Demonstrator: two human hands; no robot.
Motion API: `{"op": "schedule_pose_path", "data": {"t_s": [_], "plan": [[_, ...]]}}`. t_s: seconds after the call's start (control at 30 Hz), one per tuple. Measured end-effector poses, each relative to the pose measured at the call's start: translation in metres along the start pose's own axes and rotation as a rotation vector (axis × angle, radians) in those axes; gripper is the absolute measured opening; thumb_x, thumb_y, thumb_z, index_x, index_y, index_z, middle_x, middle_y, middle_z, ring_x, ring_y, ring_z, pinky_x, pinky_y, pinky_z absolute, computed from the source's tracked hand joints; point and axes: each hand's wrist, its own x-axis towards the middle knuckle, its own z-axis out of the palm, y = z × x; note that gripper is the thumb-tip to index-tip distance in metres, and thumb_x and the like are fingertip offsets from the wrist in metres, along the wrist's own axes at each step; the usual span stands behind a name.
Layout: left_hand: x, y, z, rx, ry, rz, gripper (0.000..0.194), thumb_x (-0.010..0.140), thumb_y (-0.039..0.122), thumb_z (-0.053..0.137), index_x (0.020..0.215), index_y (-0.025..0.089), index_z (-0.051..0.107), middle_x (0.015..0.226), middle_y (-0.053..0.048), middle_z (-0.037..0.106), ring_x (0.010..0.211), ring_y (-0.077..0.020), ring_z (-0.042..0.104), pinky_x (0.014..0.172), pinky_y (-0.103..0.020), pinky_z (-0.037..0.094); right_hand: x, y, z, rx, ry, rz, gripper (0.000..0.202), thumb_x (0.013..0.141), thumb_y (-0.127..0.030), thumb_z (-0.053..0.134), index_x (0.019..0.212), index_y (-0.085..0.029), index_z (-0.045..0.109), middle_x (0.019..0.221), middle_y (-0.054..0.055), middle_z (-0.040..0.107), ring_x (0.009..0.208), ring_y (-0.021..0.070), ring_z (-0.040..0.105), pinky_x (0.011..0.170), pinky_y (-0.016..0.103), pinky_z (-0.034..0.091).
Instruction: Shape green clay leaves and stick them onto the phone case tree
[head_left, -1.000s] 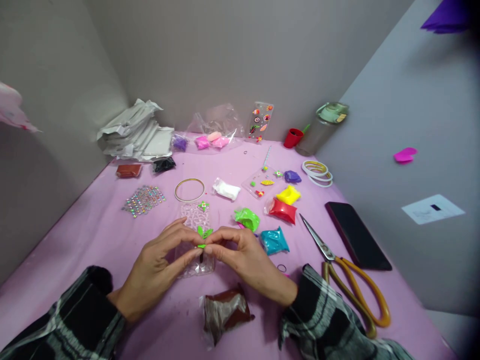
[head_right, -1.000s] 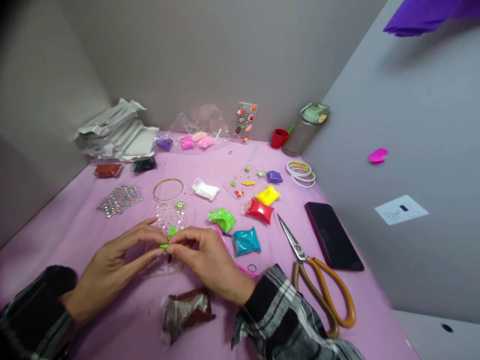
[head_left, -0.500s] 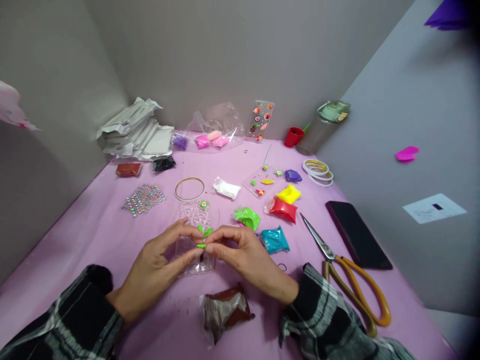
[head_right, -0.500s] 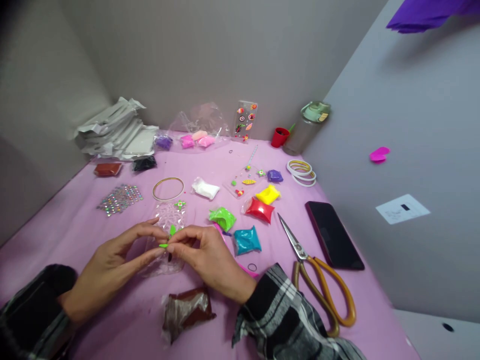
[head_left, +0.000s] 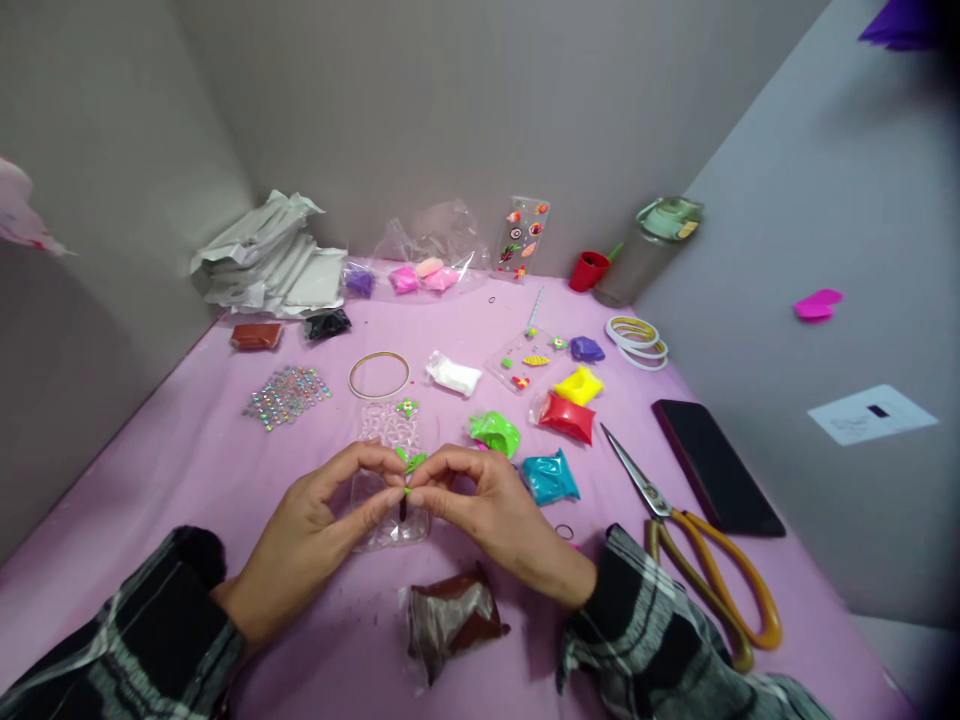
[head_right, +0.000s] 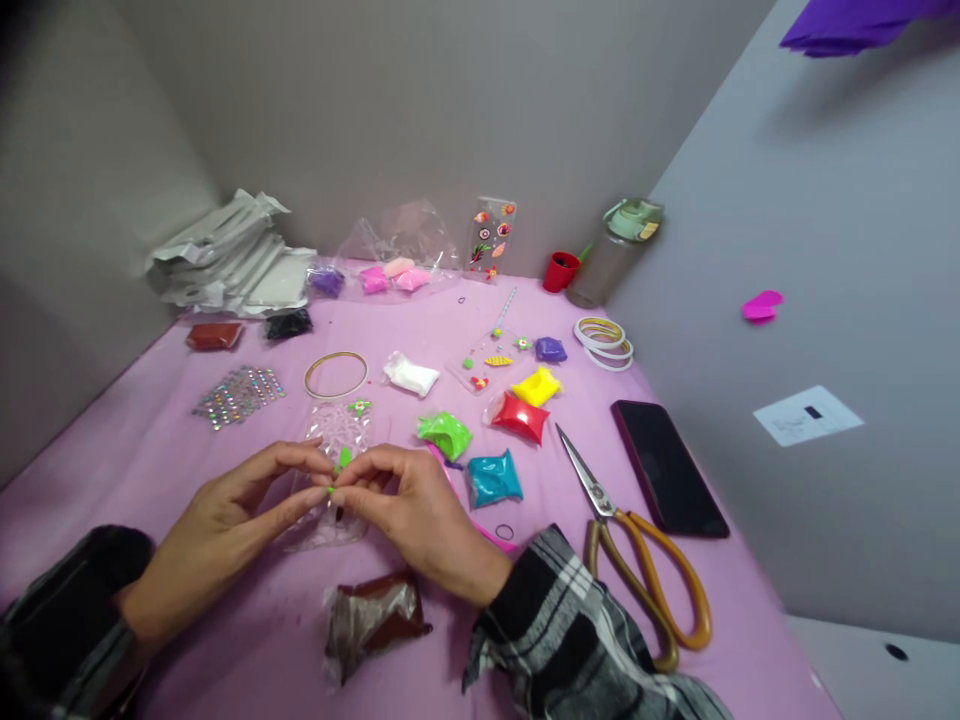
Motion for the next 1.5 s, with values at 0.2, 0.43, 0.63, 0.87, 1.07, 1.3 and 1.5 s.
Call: {"op": "schedule_pose_path", "data": {"t_s": [0.2,0.43,0.63,0.87,1.07,1.3,1.5], "plan": [[-0.0014,-0.0026,-0.0010,-0.008,-0.005,-0.018,0.012,0.091,0.034,0.065,0.100,0.025,0.066,0.103,-0.001,0.069,0.104,-0.0201,0.063,0.093,-0.033,0.050,-0.0005,0.0004,-0.0003,-0.019,-0.009,-0.030,0.010,0.084,-0.027,0.073,0.079,-0.019,0.073,0.073,-0.001,0.069,0.069,0.0124,0.063,0.067,0.024,0.053],[-0.0012,-0.0042,0.0000,-0.017,0.006,-0.018,0.014,0.090,0.034,0.066,0.100,0.024,0.067,0.103,-0.002,0.070,0.103,-0.0215,0.063,0.094,-0.035,0.050,-0.0019,-0.0032,-0.0027,-0.111,-0.013,-0.055,0.019,0.091,-0.030,0.065,0.078,-0.018,0.073,0.071,-0.001,0.065,0.066,0.0112,0.056,0.066,0.024,0.047],[0.0000,-0.0012,0.0006,-0.005,0.014,-0.003,0.012,0.090,0.032,0.066,0.098,0.024,0.067,0.100,-0.001,0.070,0.100,-0.0199,0.064,0.090,-0.031,0.051,-0.0026,-0.0011,-0.0014,-0.109,-0.018,-0.057,0.014,0.090,-0.026,0.067,0.081,-0.018,0.073,0.076,-0.001,0.068,0.071,0.0118,0.059,0.068,0.024,0.047],[0.0000,-0.0029,-0.0004,0.014,0.023,-0.010,0.015,0.089,0.035,0.066,0.101,0.025,0.068,0.102,-0.001,0.071,0.102,-0.0210,0.065,0.093,-0.033,0.051,-0.0020,0.0013,0.0000,-0.091,0.006,-0.023,0.010,0.087,-0.020,0.067,0.080,-0.018,0.074,0.077,0.000,0.071,0.073,0.0127,0.062,0.070,0.025,0.050],[0.0006,-0.0018,0.0003,0.055,0.022,0.053,0.014,0.086,0.031,0.069,0.098,0.025,0.068,0.099,0.000,0.072,0.099,-0.0209,0.066,0.099,-0.037,0.047,-0.0014,0.0023,-0.0033,-0.057,0.009,-0.018,0.010,0.087,-0.023,0.068,0.081,-0.018,0.074,0.076,-0.001,0.071,0.070,0.0116,0.061,0.070,0.025,0.050],[0.0011,-0.0006,-0.0004,0.078,-0.025,0.057,0.011,0.093,0.034,0.062,0.092,0.025,0.067,0.094,0.000,0.068,0.094,-0.0188,0.063,0.090,-0.032,0.047,-0.0013,0.0024,-0.0035,-0.067,0.009,-0.030,0.011,0.088,-0.024,0.068,0.081,-0.018,0.074,0.075,-0.001,0.069,0.069,0.0110,0.059,0.067,0.024,0.049],[0.0018,0.0001,-0.0020,0.025,-0.106,0.000,0.018,0.096,0.037,0.058,0.088,0.024,0.066,0.092,0.000,0.064,0.092,-0.0181,0.061,0.083,-0.029,0.046,-0.0023,0.0007,-0.0023,-0.101,0.018,-0.034,0.009,0.087,-0.021,0.068,0.081,-0.018,0.074,0.076,0.000,0.071,0.071,0.0117,0.061,0.069,0.024,0.050]]}}
